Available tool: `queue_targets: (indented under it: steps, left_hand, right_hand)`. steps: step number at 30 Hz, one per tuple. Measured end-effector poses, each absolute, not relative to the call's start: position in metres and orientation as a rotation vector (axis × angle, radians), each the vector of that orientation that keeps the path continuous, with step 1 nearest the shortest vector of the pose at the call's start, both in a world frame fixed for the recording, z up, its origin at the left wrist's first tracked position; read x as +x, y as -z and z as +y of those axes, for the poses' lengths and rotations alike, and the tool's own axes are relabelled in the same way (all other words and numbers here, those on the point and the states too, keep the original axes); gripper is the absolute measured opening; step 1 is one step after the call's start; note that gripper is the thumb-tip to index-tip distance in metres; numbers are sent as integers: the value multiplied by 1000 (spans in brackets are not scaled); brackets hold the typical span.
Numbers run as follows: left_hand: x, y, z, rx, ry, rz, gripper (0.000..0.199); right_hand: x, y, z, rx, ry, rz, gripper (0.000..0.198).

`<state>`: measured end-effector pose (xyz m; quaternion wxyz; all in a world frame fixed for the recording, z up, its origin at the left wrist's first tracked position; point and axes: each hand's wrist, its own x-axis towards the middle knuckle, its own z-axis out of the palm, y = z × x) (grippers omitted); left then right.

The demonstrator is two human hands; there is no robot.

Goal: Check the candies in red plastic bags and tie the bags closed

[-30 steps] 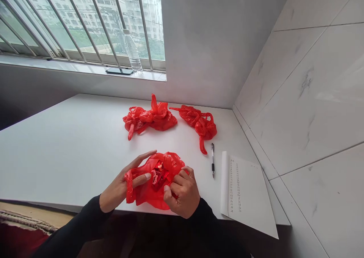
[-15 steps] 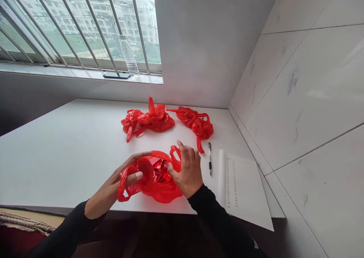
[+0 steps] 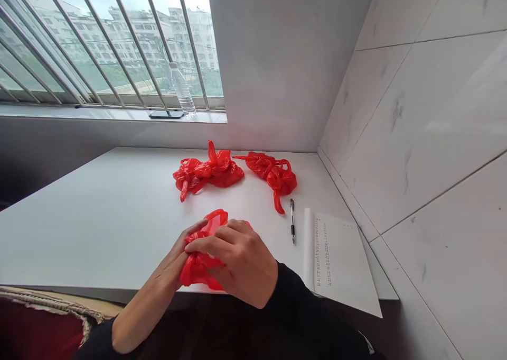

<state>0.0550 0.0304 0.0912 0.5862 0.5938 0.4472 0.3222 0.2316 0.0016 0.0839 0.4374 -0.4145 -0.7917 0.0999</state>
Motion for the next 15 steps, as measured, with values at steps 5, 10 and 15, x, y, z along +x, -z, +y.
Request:
queue_targets:
  steps: [5, 10, 15]
  left_hand:
    - [50, -102, 21, 1422, -604, 1082, 58]
    - [50, -95, 17, 2062, -725, 1279, 38]
    - [56, -98, 20, 2039, -769, 1081, 43]
  right_hand:
    - [238, -97, -1, -1046, -313, -1825, 17]
    - [243, -109, -7, -1057, -365, -1761, 29]
    - [245, -110, -7, -1092, -525, -1667, 33]
